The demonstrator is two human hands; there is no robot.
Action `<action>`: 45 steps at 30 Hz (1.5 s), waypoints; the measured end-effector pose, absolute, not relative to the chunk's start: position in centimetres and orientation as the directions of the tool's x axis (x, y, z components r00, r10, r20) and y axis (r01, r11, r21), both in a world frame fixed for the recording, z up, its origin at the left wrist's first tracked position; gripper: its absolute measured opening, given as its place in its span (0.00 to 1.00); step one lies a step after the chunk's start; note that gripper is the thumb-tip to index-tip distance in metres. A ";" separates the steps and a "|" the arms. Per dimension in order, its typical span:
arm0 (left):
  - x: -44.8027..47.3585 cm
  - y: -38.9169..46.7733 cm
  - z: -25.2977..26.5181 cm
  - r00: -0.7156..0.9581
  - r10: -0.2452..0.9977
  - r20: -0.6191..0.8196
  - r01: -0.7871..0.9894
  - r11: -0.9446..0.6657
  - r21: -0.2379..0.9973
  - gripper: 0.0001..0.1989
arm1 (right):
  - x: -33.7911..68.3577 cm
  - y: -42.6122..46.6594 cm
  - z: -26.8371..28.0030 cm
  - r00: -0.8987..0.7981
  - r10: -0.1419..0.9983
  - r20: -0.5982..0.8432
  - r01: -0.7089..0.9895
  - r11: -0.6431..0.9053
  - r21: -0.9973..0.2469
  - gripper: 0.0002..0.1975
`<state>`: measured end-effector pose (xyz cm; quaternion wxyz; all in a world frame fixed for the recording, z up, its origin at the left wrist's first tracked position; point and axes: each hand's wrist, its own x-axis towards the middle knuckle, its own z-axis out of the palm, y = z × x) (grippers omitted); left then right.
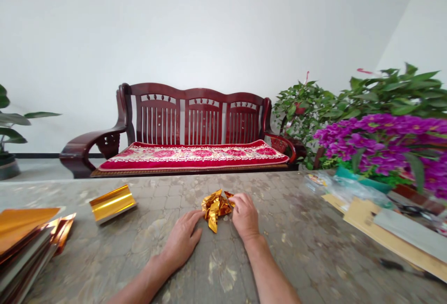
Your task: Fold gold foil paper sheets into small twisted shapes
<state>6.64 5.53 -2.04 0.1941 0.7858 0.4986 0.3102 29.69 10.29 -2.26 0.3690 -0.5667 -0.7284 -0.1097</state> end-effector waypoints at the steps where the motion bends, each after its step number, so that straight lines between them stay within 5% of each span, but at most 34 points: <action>1: 6.6 5.5 -2.0 0.309 0.904 0.295 0.661 -0.427 0.617 0.26 | 29.8 10.3 -2.3 -0.048 0.751 0.658 0.910 0.304 -0.281 0.19; 22: 6.5 5.8 -2.2 0.300 0.907 0.296 0.640 -0.421 0.643 0.23 | 29.8 11.1 -0.9 0.351 0.889 0.293 0.904 -0.240 -0.355 0.16; 36: 6.3 5.9 -2.0 0.284 0.905 0.316 0.579 -0.425 0.696 0.19 | 28.9 10.9 -0.4 0.331 0.895 0.301 0.908 -0.215 -0.360 0.16; 45: 6.4 6.3 -2.3 0.259 0.895 0.362 0.503 -0.445 0.740 0.20 | 29.4 10.9 -1.2 0.328 0.883 0.336 0.877 -0.152 -0.456 0.25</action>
